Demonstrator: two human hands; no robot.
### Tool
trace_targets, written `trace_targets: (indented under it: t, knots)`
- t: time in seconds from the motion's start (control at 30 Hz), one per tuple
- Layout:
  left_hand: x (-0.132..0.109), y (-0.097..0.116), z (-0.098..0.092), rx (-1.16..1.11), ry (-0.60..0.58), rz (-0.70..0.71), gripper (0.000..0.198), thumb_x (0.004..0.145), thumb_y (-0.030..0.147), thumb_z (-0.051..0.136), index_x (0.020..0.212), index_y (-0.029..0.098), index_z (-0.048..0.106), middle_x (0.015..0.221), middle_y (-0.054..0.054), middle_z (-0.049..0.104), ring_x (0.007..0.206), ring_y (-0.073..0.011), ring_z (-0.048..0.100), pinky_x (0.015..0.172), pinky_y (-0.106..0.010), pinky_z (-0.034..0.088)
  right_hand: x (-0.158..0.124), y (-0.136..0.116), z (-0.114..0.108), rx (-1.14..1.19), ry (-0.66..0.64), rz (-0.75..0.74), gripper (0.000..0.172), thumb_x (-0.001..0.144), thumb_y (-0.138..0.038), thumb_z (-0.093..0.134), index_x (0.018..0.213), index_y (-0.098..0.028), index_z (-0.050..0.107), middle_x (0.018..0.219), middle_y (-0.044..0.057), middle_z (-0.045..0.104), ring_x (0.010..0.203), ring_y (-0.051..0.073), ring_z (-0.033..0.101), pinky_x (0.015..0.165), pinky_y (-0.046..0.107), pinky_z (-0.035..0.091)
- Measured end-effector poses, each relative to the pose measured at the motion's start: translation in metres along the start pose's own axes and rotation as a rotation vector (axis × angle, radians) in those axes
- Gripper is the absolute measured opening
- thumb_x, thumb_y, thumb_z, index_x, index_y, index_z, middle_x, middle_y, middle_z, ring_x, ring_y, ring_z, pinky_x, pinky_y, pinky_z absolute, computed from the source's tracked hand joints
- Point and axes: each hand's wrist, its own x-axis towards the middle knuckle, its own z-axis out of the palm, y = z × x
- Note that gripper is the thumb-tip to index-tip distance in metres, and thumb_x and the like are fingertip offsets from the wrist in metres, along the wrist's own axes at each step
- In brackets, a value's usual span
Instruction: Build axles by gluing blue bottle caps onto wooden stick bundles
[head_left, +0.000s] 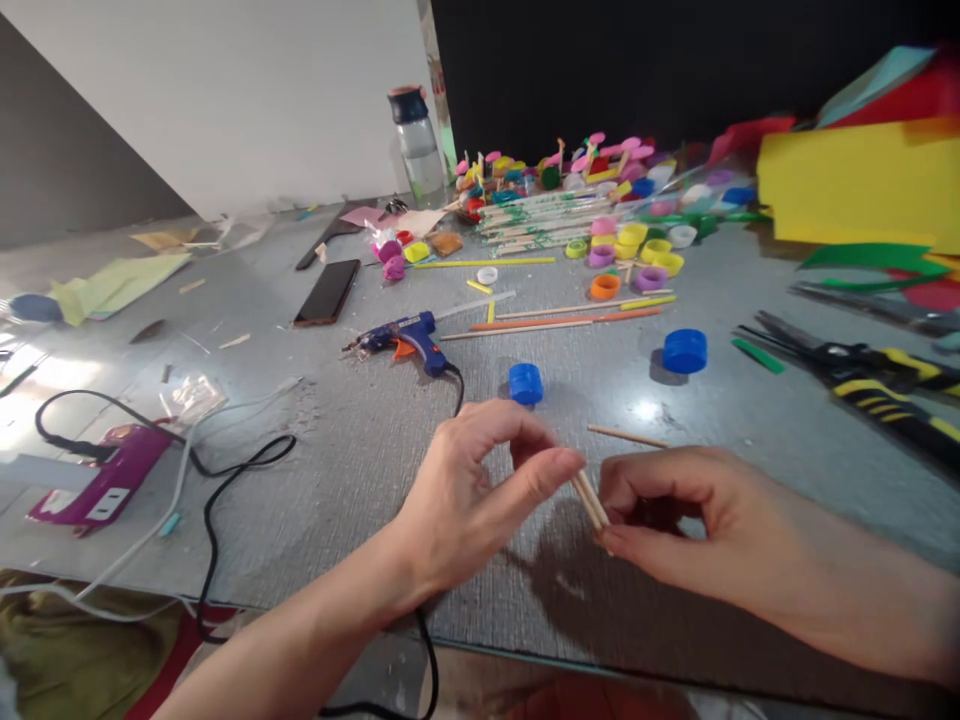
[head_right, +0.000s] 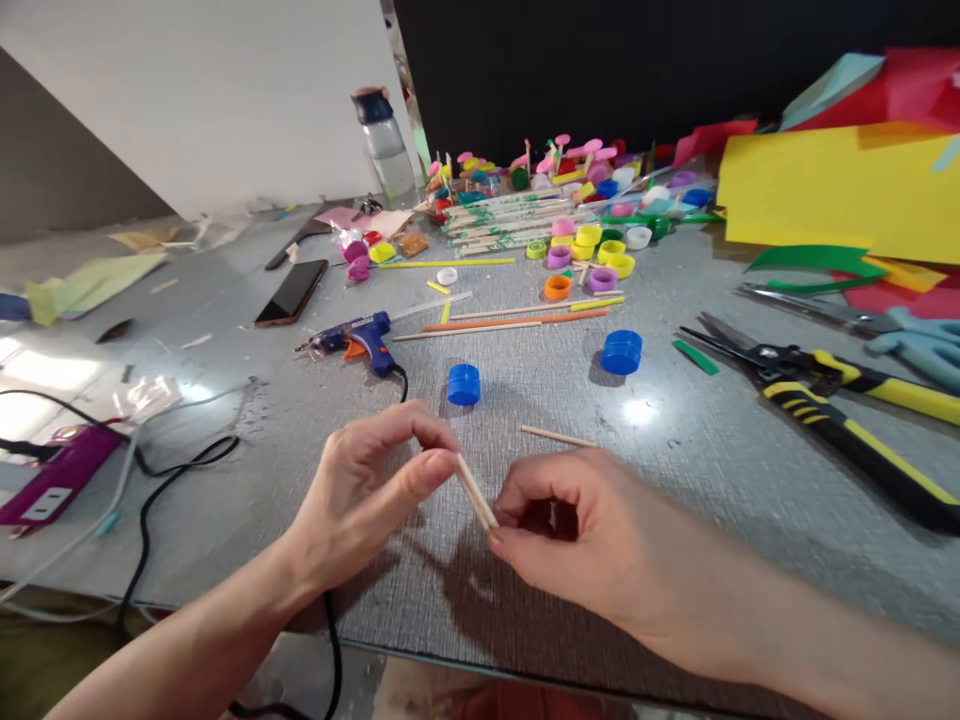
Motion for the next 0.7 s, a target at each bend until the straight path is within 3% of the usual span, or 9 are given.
trace_targets:
  t: [0.17,0.33,0.7]
  knots:
    - [0.002,0.000,0.003,0.026,0.001,-0.004,0.024,0.093,0.024,0.068,0.069,0.019,0.065,0.064,0.003,0.067,0.061,-0.0106,0.057,0.064,-0.027,0.044,0.001,0.002,0.000,-0.089,-0.007,-0.007,0.034,0.100,-0.049,0.059,0.079,-0.023,0.065,0.072,-0.002,0.059,0.067,0.014,0.051,0.058,0.029,0.039]
    - [0.000,-0.002,0.003,-0.044,0.037,-0.092,0.026,0.093,0.026,0.065,0.069,0.019,0.064,0.062,0.004,0.062,0.060,-0.0099,0.055,0.059,-0.024,0.045,0.001,-0.003,-0.005,-0.040,-0.047,0.050,0.033,0.098,-0.054,0.061,0.088,-0.025,0.074,0.080,0.001,0.068,0.075,0.018,0.059,0.061,0.030,0.040]
    - [-0.001,-0.004,0.002,0.016,0.092,-0.026,0.025,0.093,0.022,0.065,0.068,0.019,0.062,0.061,0.005,0.058,0.059,-0.0088,0.051,0.062,-0.025,0.044,0.002,0.007,-0.006,0.012,0.028,0.079,0.039,0.093,-0.057,0.066,0.074,-0.023,0.070,0.070,-0.001,0.058,0.066,0.015,0.048,0.055,0.027,0.036]
